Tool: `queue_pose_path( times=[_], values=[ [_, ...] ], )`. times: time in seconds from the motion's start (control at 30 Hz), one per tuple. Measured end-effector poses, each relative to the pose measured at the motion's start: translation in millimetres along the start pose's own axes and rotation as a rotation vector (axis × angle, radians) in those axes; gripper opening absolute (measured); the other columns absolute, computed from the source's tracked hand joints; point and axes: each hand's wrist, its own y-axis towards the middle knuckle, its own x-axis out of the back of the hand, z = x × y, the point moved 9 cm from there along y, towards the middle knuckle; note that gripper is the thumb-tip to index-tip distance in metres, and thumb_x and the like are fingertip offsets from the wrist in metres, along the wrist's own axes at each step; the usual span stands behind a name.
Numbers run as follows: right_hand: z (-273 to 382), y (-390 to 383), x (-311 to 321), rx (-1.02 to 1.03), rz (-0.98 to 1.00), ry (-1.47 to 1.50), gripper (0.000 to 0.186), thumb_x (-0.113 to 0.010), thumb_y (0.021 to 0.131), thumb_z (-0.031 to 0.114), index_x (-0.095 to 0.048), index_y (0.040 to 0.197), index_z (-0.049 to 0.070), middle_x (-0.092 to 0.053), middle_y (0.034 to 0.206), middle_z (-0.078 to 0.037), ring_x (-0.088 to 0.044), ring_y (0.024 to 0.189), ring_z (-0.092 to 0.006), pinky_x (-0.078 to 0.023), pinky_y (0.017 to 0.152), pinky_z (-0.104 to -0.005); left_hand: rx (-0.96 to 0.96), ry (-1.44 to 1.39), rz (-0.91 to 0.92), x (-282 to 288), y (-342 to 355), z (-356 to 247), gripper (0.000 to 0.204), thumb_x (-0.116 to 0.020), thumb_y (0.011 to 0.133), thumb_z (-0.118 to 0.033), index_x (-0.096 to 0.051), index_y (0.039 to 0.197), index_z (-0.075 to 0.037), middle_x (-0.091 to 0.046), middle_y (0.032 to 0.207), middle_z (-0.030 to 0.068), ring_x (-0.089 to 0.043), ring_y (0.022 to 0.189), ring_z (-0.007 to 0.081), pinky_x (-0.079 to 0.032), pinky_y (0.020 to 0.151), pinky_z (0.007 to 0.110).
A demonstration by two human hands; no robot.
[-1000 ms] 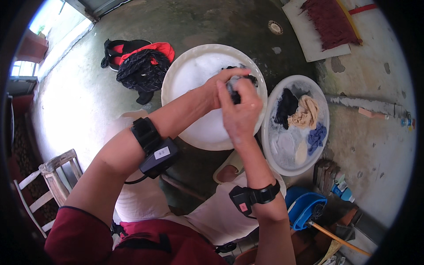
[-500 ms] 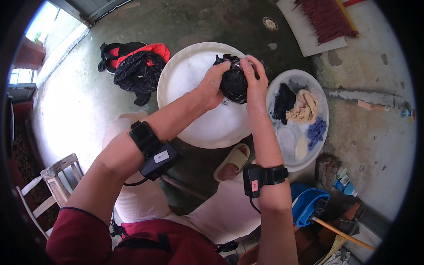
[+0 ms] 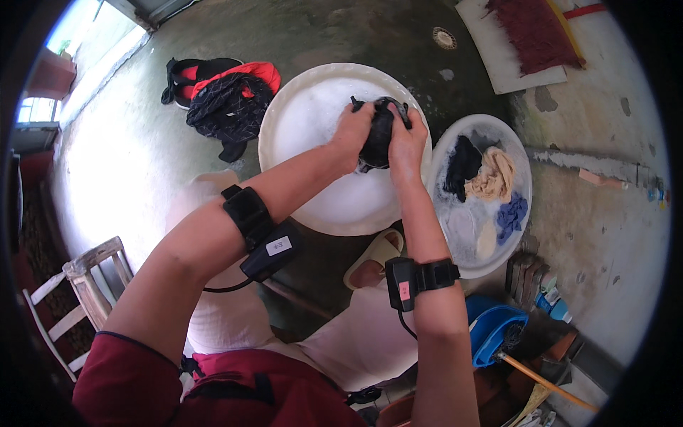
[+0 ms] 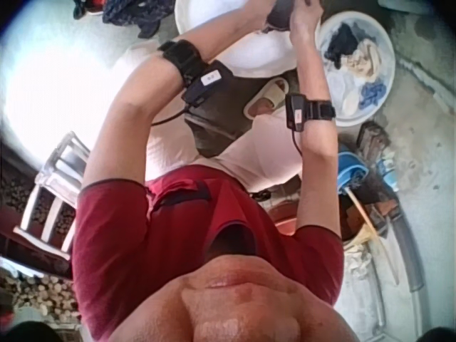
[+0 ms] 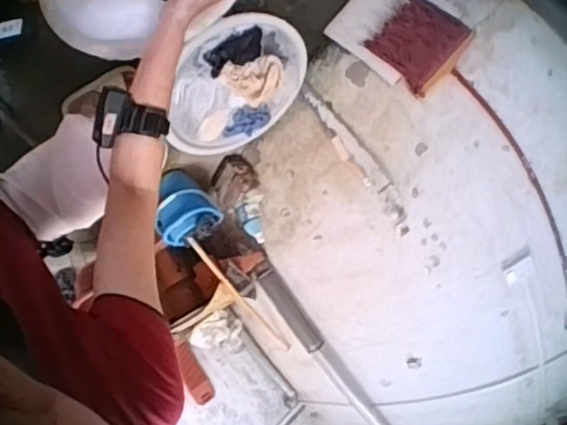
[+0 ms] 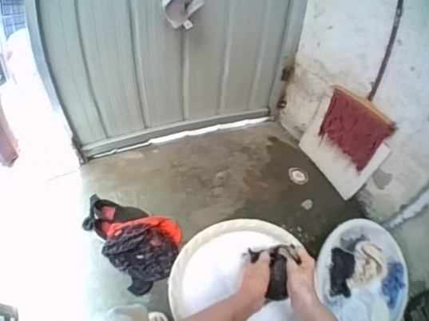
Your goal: The person hand-washes a dark garment in a white basin filled with soapy water. They repeatedly submerge, agitate, and wring the fabric, then transfer it to a second basin containing other clothes.
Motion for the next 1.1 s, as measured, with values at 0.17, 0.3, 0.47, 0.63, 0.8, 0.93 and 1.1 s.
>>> queue_pose_path(
  times=[0.17, 0.3, 0.47, 0.63, 0.8, 0.93, 1.1],
  values=[
    [-21.7, 2.9, -0.7, 0.291, 0.003, -0.382, 0.017, -0.066, 0.078, 0.009, -0.061, 0.092, 0.004, -0.058, 0.092, -0.01, -0.056, 0.088, -0.0202, -0.043, 0.081, -0.0285, 0.178, 0.424, -0.274, 40.8, 26.7, 44.5, 0.072, -0.06, 0.077, -0.042, -0.03, 0.134, -0.009, -0.048, 0.122, 0.0183, -0.05, 0.11, 0.0279, -0.045, 0.085, 0.042],
    [-66.7, -13.4, -35.0, 0.318, 0.296, -0.671, 0.044, -0.072, 0.072, 0.022, -0.06, 0.114, 0.019, -0.049, 0.123, -0.019, -0.045, 0.116, -0.034, -0.035, 0.098, -0.0377, 0.049, 0.648, 0.117, 60.9, 71.0, 63.5, 0.064, -0.058, 0.076, -0.029, -0.035, 0.134, -0.016, -0.05, 0.121, 0.019, -0.049, 0.112, 0.0353, -0.043, 0.091, 0.043],
    [-111.2, -38.4, -51.9, 0.21, 0.511, -0.894, 0.07, -0.072, 0.071, 0.021, -0.043, 0.133, 0.033, -0.02, 0.146, -0.018, -0.029, 0.13, -0.0353, -0.027, 0.103, -0.0454, 0.1, 0.376, -0.26, 103.5, 80.1, 85.6, 0.045, -0.053, 0.079, -0.011, -0.048, 0.124, -0.013, -0.056, 0.115, 0.0145, -0.052, 0.111, 0.029, -0.044, 0.089, 0.039],
    [-147.5, -46.2, -50.5, 0.167, 0.594, -1.335, 0.083, -0.073, 0.07, 0.023, -0.03, 0.139, 0.037, -0.001, 0.151, -0.011, -0.026, 0.132, -0.0319, -0.027, 0.099, -0.0487, 0.07, 0.768, -0.148, 93.2, 82.2, 94.3, 0.038, -0.049, 0.077, -0.006, -0.052, 0.113, -0.014, -0.056, 0.107, 0.0123, -0.055, 0.094, 0.0253, -0.046, 0.075, 0.037],
    [-182.7, -37.1, -53.8, 0.146, 0.564, -1.613, 0.049, -0.045, 0.086, 0.023, -0.04, 0.134, 0.029, -0.009, 0.152, -0.006, -0.022, 0.135, -0.0237, -0.017, 0.105, -0.0461, 0.023, 1.125, 0.087, 80.3, 100.4, 118.5, 0.031, -0.055, 0.074, -0.006, -0.057, 0.105, -0.013, -0.058, 0.105, 0.0121, -0.056, 0.097, 0.0245, -0.046, 0.08, 0.034],
    [-199.5, -30.8, -60.3, -0.017, 0.747, -1.713, 0.047, -0.045, 0.084, 0.021, -0.045, 0.131, 0.024, -0.027, 0.146, -0.01, -0.025, 0.133, -0.0214, -0.019, 0.105, -0.0471, 0.031, 1.12, 0.173, 81.8, 110.7, 129.6, 0.026, -0.06, 0.073, -0.006, -0.061, 0.098, -0.012, -0.06, 0.103, 0.0119, -0.056, 0.099, 0.0239, -0.045, 0.084, 0.031],
    [-147.2, -38.9, -57.9, 0.12, 0.79, -1.708, 0.044, -0.048, 0.083, 0.019, -0.049, 0.127, 0.02, -0.04, 0.136, -0.016, -0.045, 0.118, -0.0294, -0.034, 0.097, -0.0476, -0.164, 1.259, 0.217, 64.7, 113.0, 115.5, 0.022, -0.06, 0.074, -0.013, -0.062, 0.096, -0.013, -0.06, 0.101, 0.0086, -0.056, 0.1, 0.0219, -0.045, 0.086, 0.029]
  ],
)
